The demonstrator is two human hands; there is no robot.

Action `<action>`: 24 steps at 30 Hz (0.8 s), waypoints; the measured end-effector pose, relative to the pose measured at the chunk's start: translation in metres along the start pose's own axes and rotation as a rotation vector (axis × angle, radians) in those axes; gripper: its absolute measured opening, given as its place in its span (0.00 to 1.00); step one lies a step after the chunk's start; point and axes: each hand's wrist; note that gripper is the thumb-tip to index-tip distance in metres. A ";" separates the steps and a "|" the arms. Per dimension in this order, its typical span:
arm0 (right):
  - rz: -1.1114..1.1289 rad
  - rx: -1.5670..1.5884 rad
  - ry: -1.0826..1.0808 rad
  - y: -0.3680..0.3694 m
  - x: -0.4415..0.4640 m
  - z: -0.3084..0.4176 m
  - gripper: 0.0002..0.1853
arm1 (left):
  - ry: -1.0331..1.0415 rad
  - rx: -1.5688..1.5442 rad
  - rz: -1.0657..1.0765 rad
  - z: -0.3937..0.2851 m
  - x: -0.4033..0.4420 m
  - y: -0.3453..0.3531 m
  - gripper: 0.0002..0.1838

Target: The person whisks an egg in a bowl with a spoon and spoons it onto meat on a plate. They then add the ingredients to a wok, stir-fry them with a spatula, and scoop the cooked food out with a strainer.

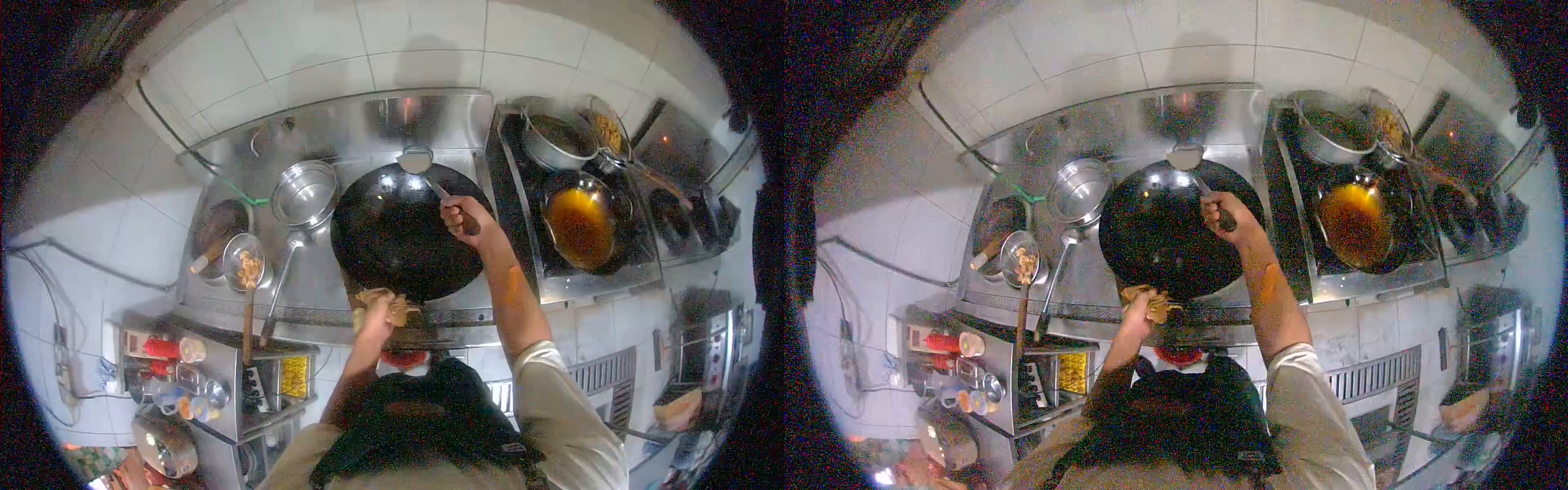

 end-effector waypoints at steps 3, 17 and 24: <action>0.009 -0.093 0.020 -0.030 0.003 -0.005 0.12 | -0.052 -0.019 0.094 0.016 0.041 -0.012 0.10; -0.302 -1.695 -0.322 -0.052 -0.113 -0.103 0.27 | -0.188 0.362 0.148 0.015 -0.020 0.067 0.18; -0.361 -1.407 -0.369 -0.076 -0.126 -0.144 0.21 | -0.487 0.336 0.040 0.004 -0.028 0.041 0.41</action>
Point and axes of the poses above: each hand's wrist, its own x-axis towards the middle knuckle, its own y-axis out of the palm, z = x × y, and after that the axes turned 8 degrees about -y, right-handed
